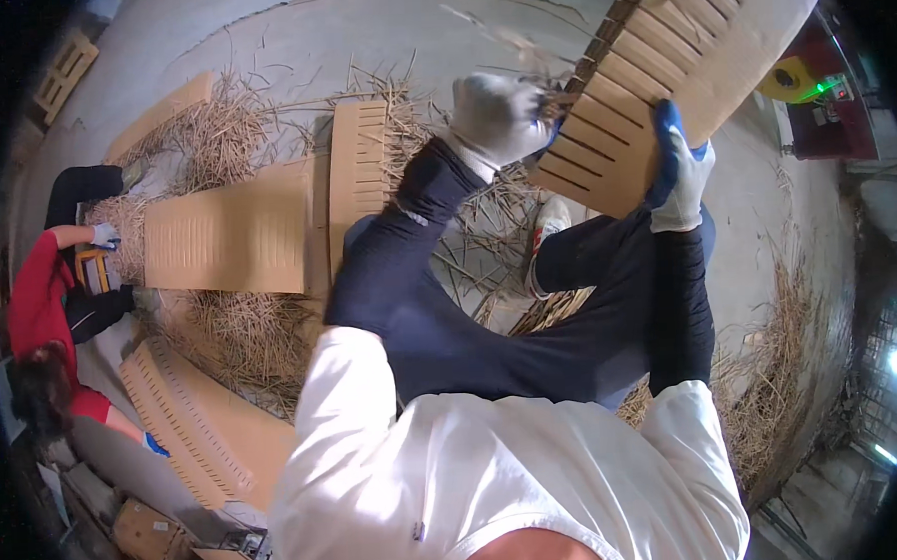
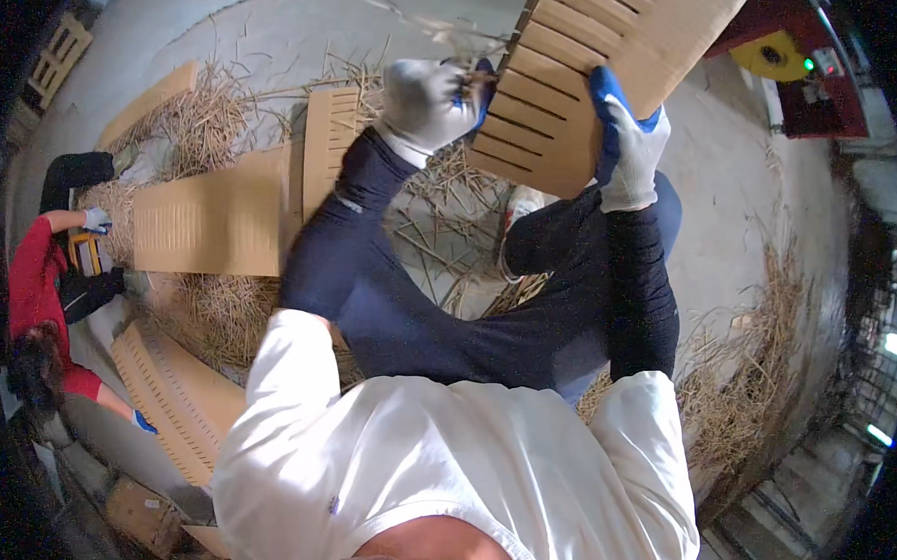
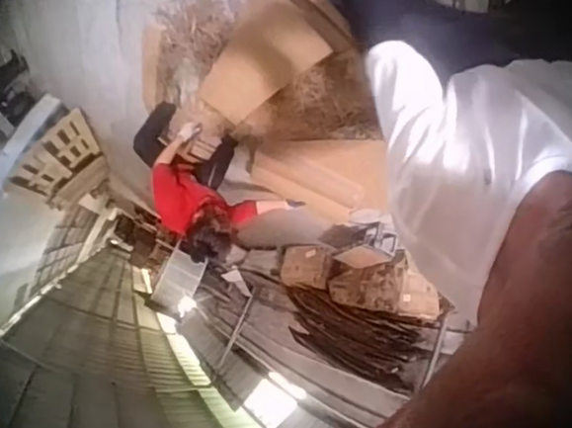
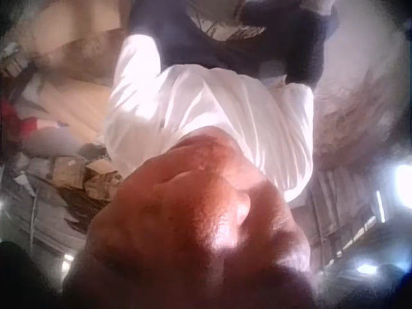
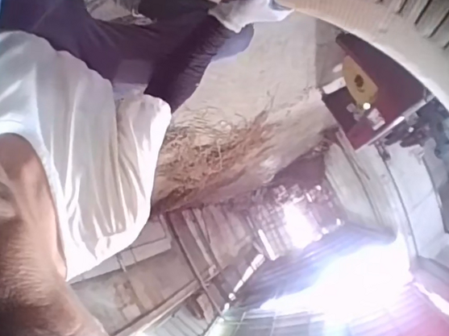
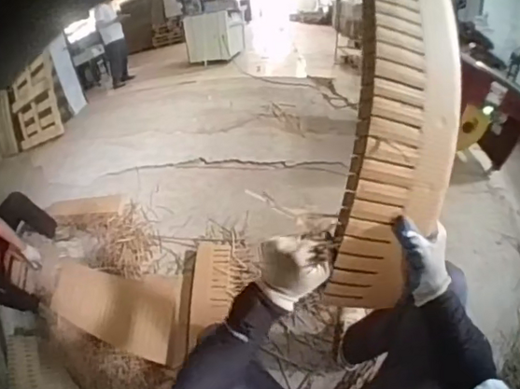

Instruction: Assembling cardboard packaging structures by inserting protective straw materials into precut slots.

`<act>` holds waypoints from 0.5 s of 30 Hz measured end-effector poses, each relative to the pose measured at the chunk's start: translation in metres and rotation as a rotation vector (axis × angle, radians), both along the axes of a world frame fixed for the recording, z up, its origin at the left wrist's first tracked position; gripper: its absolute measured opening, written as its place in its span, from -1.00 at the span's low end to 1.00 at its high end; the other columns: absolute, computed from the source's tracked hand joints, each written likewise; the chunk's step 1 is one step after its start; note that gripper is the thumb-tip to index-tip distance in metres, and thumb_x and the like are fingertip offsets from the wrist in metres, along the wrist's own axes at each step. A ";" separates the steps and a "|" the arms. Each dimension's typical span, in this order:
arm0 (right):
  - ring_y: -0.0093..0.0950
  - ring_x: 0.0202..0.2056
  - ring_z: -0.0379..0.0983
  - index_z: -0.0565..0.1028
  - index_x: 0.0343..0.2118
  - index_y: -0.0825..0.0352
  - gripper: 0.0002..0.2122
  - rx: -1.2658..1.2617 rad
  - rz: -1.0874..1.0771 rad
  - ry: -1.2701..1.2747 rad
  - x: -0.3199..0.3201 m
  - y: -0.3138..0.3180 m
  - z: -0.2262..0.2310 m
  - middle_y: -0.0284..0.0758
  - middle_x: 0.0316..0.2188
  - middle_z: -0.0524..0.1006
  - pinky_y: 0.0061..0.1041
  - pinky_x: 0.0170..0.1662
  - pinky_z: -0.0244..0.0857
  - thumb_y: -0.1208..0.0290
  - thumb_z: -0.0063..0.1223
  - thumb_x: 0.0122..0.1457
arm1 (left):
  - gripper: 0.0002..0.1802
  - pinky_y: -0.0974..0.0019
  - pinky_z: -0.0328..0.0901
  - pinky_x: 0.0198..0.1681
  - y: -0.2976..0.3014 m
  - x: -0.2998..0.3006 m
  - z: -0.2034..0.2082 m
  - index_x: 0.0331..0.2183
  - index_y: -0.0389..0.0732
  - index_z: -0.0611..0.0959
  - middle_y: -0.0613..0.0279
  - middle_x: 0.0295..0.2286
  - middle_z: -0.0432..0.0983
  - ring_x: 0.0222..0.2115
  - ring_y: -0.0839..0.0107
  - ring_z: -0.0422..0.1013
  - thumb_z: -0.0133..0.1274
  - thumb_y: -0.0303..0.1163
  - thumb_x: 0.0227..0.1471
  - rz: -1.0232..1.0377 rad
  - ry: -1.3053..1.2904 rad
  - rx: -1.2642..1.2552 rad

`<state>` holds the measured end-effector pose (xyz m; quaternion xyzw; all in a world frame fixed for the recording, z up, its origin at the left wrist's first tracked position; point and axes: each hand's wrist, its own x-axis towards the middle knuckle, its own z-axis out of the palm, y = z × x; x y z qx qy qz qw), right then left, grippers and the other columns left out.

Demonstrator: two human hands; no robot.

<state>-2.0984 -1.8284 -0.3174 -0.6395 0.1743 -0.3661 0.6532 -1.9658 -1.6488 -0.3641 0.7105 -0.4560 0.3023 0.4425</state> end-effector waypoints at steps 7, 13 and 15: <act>-0.49 -0.21 0.48 0.40 -0.09 0.53 -0.66 -0.140 0.033 0.022 -0.004 -0.005 -0.002 -0.24 -0.20 0.51 -0.56 -0.10 0.32 0.48 0.08 0.09 | -0.80 0.20 0.28 -0.61 0.013 0.000 0.021 -0.69 -0.06 0.57 0.28 -0.73 0.45 -0.66 0.28 0.46 0.15 -0.17 -0.33 0.014 -0.048 0.247; -0.53 -0.24 0.47 0.40 -0.10 0.51 -0.67 0.006 0.063 -0.034 0.004 -0.006 0.001 -0.25 -0.22 0.51 -0.55 -0.12 0.35 0.49 0.13 0.08 | -0.82 0.22 0.26 -0.62 0.012 0.005 0.032 -0.68 -0.13 0.55 0.20 -0.74 0.43 -0.71 0.23 0.40 0.10 -0.27 -0.22 0.042 0.155 0.200; -0.55 -0.25 0.45 0.41 -0.10 0.49 -0.67 0.092 0.058 -0.033 0.001 -0.007 0.005 -0.29 -0.23 0.51 -0.55 -0.14 0.35 0.41 0.11 0.12 | -0.82 0.27 0.23 -0.61 0.020 0.016 0.018 -0.67 -0.18 0.55 0.19 -0.72 0.42 -0.71 0.33 0.34 0.07 -0.36 -0.13 -0.107 0.413 -0.035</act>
